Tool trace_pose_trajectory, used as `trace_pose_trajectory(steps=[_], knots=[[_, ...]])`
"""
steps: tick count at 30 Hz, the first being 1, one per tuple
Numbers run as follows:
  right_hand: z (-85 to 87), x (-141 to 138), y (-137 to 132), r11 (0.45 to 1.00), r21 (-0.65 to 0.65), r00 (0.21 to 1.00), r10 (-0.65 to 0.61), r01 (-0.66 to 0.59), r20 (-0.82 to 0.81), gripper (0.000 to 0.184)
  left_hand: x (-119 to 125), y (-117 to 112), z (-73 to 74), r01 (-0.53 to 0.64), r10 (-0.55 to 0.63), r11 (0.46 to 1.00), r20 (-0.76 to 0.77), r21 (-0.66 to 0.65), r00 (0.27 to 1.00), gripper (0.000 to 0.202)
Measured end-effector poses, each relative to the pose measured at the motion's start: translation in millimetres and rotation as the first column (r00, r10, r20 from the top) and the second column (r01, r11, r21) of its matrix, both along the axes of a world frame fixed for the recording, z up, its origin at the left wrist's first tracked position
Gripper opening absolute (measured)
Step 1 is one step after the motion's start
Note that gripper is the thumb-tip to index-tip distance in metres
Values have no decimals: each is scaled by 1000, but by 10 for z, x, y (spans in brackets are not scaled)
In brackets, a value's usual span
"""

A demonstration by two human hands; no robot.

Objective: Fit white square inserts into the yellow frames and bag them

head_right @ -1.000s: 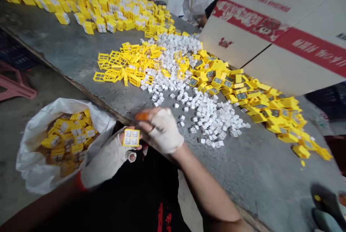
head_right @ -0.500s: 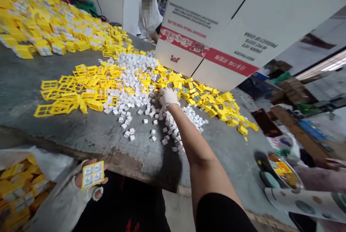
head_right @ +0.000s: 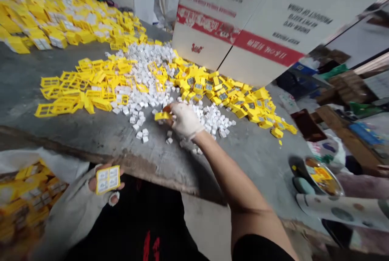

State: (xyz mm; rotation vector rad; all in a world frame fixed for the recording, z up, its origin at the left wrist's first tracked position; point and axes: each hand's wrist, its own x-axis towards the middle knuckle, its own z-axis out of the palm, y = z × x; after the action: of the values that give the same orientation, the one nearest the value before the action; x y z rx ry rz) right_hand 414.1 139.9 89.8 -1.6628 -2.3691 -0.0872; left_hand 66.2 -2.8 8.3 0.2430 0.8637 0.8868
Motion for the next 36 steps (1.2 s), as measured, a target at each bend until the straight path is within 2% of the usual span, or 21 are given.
trace_pose_trajectory(steps=[1, 3, 5, 8, 10, 13, 15, 17, 19, 21, 24, 28, 36], knots=[[-72, -62, -317, 995, -4, 995, 101, -101, 20, 27, 48, -68, 145, -41, 45, 997, -66, 62, 997, 37], [-228, -165, -901, 972, 6, 969, 235, -236, 79, 23, 165, -169, 400, -41, 54, 991, -103, 127, 993, 36], [-364, -202, -1347, 970, 14, 963, 238, -242, 126, 26, 282, -238, 552, -18, 37, 987, -113, 160, 993, 42], [-446, -127, -1687, 986, -16, 981, 168, -168, 100, 24, 379, -334, 585, 29, -14, 985, -87, 170, 996, 45], [-393, -45, -1698, 991, -47, 990, 130, -127, 53, 31, 392, -395, 543, 46, -34, 982, -68, 183, 997, 43], [-213, 15, -1474, 977, -139, 985, 167, -160, 39, 49, 400, -454, 490, 43, -29, 980, -72, 193, 997, 41], [-100, -15, -1268, 932, -267, 964, 264, -244, 42, 56, 421, -478, 488, 31, -17, 979, -72, 203, 997, 41], [-28, -92, -1129, 881, -361, 942, 335, -307, 17, 56, 447, -504, 510, 16, -7, 977, -44, 210, 999, 42], [12, -194, -1124, 885, -313, 937, 347, -344, -47, 54, 468, -529, 542, 22, -22, 977, -1, 211, 1000, 43], [46, -291, -1248, 912, -151, 919, 358, -382, -164, 61, 479, -545, 572, 35, -42, 977, 27, 212, 999, 48], [113, -407, -1514, 909, 46, 852, 404, -413, -332, 66, 490, -546, 614, 37, -39, 972, 4, 233, 999, 56], [178, -518, -1693, 919, 41, 858, 381, -391, -344, 67, 512, -531, 672, 50, -37, 972, -62, 229, 997, 53], [116, -517, -1671, 923, 1, 886, 369, -384, -282, 71, 565, -524, 680, 63, -47, 970, -71, 233, 996, 44]])
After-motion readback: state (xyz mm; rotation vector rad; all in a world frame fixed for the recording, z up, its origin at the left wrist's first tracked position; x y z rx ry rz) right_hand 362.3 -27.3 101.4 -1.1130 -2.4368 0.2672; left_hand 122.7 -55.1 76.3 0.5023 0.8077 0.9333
